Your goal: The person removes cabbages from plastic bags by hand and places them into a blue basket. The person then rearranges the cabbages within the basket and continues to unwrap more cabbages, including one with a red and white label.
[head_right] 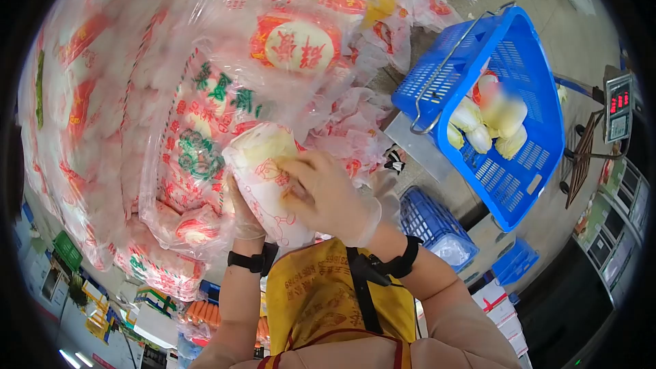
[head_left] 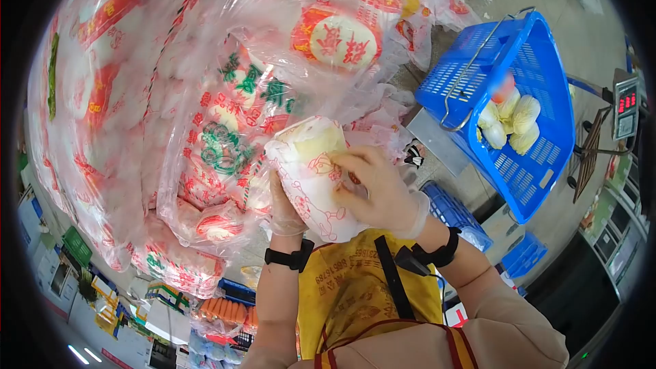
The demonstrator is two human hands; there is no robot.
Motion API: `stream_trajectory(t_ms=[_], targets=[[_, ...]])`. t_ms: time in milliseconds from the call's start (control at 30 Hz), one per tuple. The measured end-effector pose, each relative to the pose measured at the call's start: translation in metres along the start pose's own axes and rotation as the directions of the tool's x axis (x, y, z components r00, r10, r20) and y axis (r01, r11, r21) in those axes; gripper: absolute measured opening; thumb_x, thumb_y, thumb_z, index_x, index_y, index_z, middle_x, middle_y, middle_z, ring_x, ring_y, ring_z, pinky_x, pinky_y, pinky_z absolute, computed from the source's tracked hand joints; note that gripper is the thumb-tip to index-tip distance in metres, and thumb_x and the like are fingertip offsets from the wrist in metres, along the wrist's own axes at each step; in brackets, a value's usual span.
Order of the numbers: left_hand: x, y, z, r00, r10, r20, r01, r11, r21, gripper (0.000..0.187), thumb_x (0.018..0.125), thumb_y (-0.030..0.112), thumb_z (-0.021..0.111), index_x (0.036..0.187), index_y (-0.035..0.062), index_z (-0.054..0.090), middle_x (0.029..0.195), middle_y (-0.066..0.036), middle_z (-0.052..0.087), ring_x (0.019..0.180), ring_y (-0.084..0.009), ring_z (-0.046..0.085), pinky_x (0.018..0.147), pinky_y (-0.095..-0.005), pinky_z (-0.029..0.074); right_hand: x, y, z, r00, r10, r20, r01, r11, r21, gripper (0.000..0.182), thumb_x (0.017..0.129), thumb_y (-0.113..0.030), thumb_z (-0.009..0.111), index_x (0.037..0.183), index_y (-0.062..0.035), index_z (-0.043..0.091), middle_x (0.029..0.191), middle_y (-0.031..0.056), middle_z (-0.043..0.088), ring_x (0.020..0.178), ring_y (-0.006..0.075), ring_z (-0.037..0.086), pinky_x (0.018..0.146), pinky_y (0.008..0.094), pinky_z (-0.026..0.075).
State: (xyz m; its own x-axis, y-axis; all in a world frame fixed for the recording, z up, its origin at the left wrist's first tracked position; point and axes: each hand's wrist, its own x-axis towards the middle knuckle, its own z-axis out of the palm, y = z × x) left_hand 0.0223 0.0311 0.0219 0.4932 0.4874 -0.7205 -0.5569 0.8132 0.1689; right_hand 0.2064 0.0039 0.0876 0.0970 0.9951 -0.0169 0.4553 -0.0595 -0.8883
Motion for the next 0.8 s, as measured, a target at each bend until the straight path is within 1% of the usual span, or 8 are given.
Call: stream_trajectory(t_ms=[67,200,267,300,367,600,700,800], targets=[[0.003,-0.014,-0.008,0.999,-0.034,-0.015,0.034,0.999,-0.014,0.076,0.089,0.063,0.040,0.141,0.0090,0.033,0.137,-0.013,0.046,0.121,-0.0276,0.049,0.100,-0.0432,0.042,-0.007,0.005,-0.007,0.762,0.538,0.360,-0.627,0.753,0.200,0.026,0.074,-0.010,0.064,0.099,-0.0049,0.060,0.098,0.0113,0.059,0.090,0.0292,0.056,0.078,0.0369,0.045],[0.005,-0.035,0.000,0.993,-0.101,-0.064,0.100,0.995,-0.017,0.073,0.090,0.062,0.039,0.140,0.0083,0.035,0.135,-0.013,0.048,0.119,-0.0280,0.050,0.100,-0.0426,0.042,-0.011,0.026,-0.026,0.737,0.487,0.468,-0.550,0.835,-0.004,0.024,0.074,-0.010,0.066,0.097,-0.0042,0.058,0.101,0.0088,0.060,0.092,0.0270,0.054,0.081,0.0351,0.043],[0.009,-0.040,0.002,0.996,-0.066,-0.065,0.066,0.998,-0.003,0.073,0.090,0.062,0.037,0.140,0.0083,0.035,0.135,-0.014,0.047,0.120,-0.0284,0.050,0.100,-0.0426,0.042,-0.020,0.037,-0.026,0.975,-0.013,0.224,0.012,1.000,0.007,0.022,0.074,-0.010,0.066,0.094,-0.0046,0.059,0.098,0.0090,0.059,0.091,0.0263,0.054,0.082,0.0352,0.043],[0.011,-0.043,0.003,0.997,-0.032,-0.068,0.032,0.999,0.011,0.073,0.090,0.062,0.036,0.140,0.0083,0.036,0.136,-0.014,0.047,0.120,-0.0289,0.049,0.100,-0.0425,0.042,-0.021,0.034,-0.032,0.974,-0.012,0.226,0.011,1.000,0.007,0.022,0.074,-0.010,0.066,0.094,-0.0046,0.059,0.098,0.0090,0.059,0.091,0.0263,0.054,0.082,0.0352,0.043],[0.015,-0.043,0.005,0.996,-0.057,-0.063,0.055,0.998,-0.024,0.074,0.090,0.063,0.036,0.140,0.0084,0.035,0.136,-0.014,0.046,0.120,-0.0291,0.049,0.100,-0.0426,0.042,-0.019,0.025,-0.045,0.918,0.204,0.340,-0.292,0.928,0.231,0.013,0.074,-0.009,0.065,0.086,-0.0055,0.060,0.099,0.0090,0.059,0.091,0.0277,0.054,0.081,0.0349,0.043],[0.022,-0.037,0.002,0.986,-0.167,-0.005,0.167,0.986,-0.012,0.077,0.089,0.066,0.036,0.142,0.0099,0.034,0.139,-0.012,0.043,0.123,-0.0289,0.046,0.102,-0.0439,0.039,-0.023,0.048,-0.044,0.839,0.107,0.533,-0.080,0.994,-0.073,0.025,0.070,-0.008,0.064,0.094,-0.0066,0.058,0.099,0.0102,0.057,0.092,0.0304,0.055,0.078,0.0399,0.045],[0.022,-0.037,0.003,0.992,-0.123,0.001,0.123,0.992,0.007,0.078,0.088,0.066,0.037,0.140,0.0075,0.035,0.137,-0.015,0.045,0.119,-0.0288,0.050,0.099,-0.0428,0.044,-0.022,0.044,-0.042,0.950,-0.055,0.308,0.059,0.998,-0.004,0.023,0.075,-0.009,0.064,0.097,-0.0073,0.060,0.100,0.0097,0.057,0.095,0.0295,0.055,0.081,0.0372,0.044],[0.023,-0.038,0.002,0.986,-0.145,0.085,0.147,0.989,-0.025,0.076,0.089,0.064,0.038,0.142,0.0100,0.033,0.139,-0.012,0.043,0.123,-0.0285,0.046,0.103,-0.0427,0.039,-0.028,0.038,-0.036,0.983,0.111,0.147,-0.127,0.986,0.106,0.014,0.073,-0.009,0.063,0.086,-0.0061,0.059,0.091,0.0120,0.055,0.088,0.0318,0.054,0.077,0.0399,0.044]])
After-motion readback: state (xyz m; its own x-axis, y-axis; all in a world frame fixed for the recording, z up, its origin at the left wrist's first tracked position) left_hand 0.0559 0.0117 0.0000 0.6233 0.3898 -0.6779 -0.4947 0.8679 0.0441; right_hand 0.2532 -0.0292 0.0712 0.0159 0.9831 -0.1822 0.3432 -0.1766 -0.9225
